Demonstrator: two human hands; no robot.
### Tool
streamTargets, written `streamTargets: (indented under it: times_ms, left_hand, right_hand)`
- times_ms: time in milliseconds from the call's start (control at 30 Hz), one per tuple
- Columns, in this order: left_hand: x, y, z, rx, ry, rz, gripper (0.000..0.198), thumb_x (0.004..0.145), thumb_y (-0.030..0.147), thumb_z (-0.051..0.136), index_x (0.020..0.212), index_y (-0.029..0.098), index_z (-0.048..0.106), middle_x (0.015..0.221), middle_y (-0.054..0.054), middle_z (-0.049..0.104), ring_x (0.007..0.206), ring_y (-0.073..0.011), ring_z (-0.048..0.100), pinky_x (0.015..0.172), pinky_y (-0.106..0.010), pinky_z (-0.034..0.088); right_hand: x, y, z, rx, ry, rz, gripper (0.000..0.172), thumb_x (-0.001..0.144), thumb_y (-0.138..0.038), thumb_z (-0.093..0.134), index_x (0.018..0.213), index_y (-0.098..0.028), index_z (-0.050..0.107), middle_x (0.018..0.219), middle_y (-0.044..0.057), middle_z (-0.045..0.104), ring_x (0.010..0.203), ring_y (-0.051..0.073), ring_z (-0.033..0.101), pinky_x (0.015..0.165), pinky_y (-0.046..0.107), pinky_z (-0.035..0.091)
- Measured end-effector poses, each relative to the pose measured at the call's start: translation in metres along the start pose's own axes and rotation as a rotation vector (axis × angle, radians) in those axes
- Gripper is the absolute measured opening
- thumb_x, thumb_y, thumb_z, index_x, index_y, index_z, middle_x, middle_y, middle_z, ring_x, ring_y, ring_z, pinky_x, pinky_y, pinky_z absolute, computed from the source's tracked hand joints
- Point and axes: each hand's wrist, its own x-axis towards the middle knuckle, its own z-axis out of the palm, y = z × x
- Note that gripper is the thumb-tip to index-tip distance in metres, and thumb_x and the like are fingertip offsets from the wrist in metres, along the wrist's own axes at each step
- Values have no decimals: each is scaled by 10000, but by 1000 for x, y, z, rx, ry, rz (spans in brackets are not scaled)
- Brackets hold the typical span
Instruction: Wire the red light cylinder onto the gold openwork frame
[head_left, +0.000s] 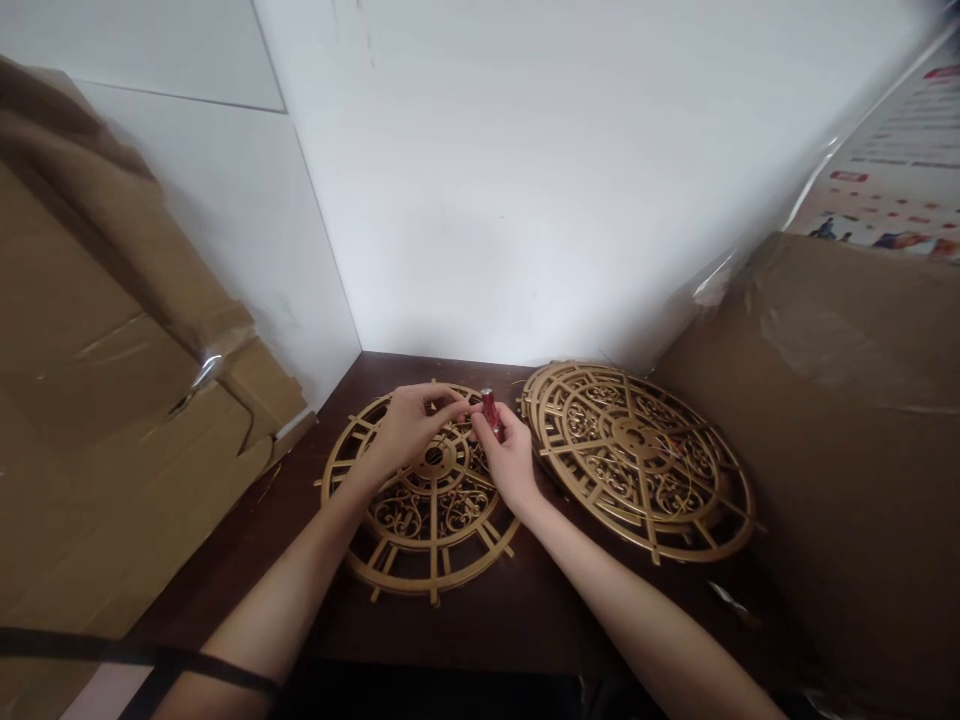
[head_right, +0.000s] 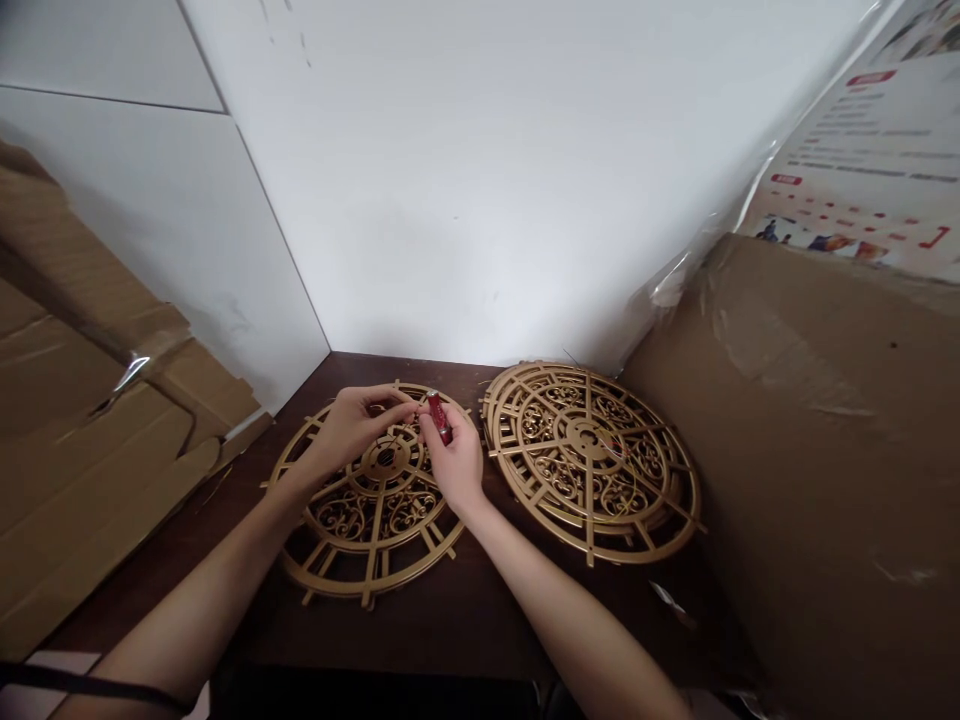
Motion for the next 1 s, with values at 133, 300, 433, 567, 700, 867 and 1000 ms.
streamTargets:
  times_ms: [133, 300, 433, 567, 700, 867, 1000]
  left_hand:
    - [-5, -7, 9, -93, 90, 21, 249, 787, 376, 608, 814, 152, 714, 782, -56, 702, 738, -156, 622, 674, -242, 465]
    - [-9, -15, 16, -207, 215, -26, 217, 758, 343, 642, 808, 140, 701, 757, -63, 702, 706, -158, 628, 655, -249, 484]
    - [-9, -23, 21, -313, 265, -54, 214, 741, 336, 654, 800, 132, 680, 684, -50, 683, 638, -150, 618, 617, -251, 483]
    - [-9, -23, 22, -353, 309, -72, 214, 733, 335, 660, 769, 124, 666, 654, -35, 667, 576, -121, 585, 584, -237, 471]
    - [-9, -18, 17, -289, 293, -109, 224, 731, 340, 660, 758, 119, 676, 691, -43, 677, 573, -112, 574, 555, -221, 450]
    - [-9, -13, -2, -104, 104, -27, 243, 773, 360, 620, 827, 134, 691, 774, -50, 697, 701, -139, 607, 635, -229, 454]
    - [-10, -14, -20, 150, -179, 41, 261, 812, 387, 575, 898, 180, 708, 878, -39, 704, 795, -151, 612, 690, -235, 439]
  right_hand:
    - [2, 4, 1, 19, -56, 21, 273, 836, -396, 539, 980, -187, 639, 791, 25, 631, 610, 125, 521, 580, 240, 432]
    - [2, 0, 2, 182, -162, 66, 285, 853, -427, 517, 973, -181, 596, 824, 21, 639, 596, 113, 543, 600, 240, 462]
    - [1, -2, 3, 241, -169, 84, 303, 842, -475, 522, 902, -181, 564, 846, 22, 638, 597, 110, 559, 579, 230, 464]
    - [3, 2, 3, 301, -187, 99, 307, 840, -495, 520, 847, -188, 529, 802, 2, 625, 503, 86, 538, 503, 217, 420]
    - [4, 4, 2, 270, -254, 81, 293, 831, -460, 550, 824, -168, 580, 769, 6, 621, 476, 68, 496, 471, 205, 373]
    - [3, 2, 1, 293, -255, 75, 270, 832, -422, 552, 847, -164, 631, 772, 20, 630, 498, 69, 469, 470, 204, 366]
    - [3, 4, 1, 291, -216, 94, 244, 806, -401, 589, 863, -173, 657, 713, 3, 615, 508, 73, 476, 472, 198, 369]
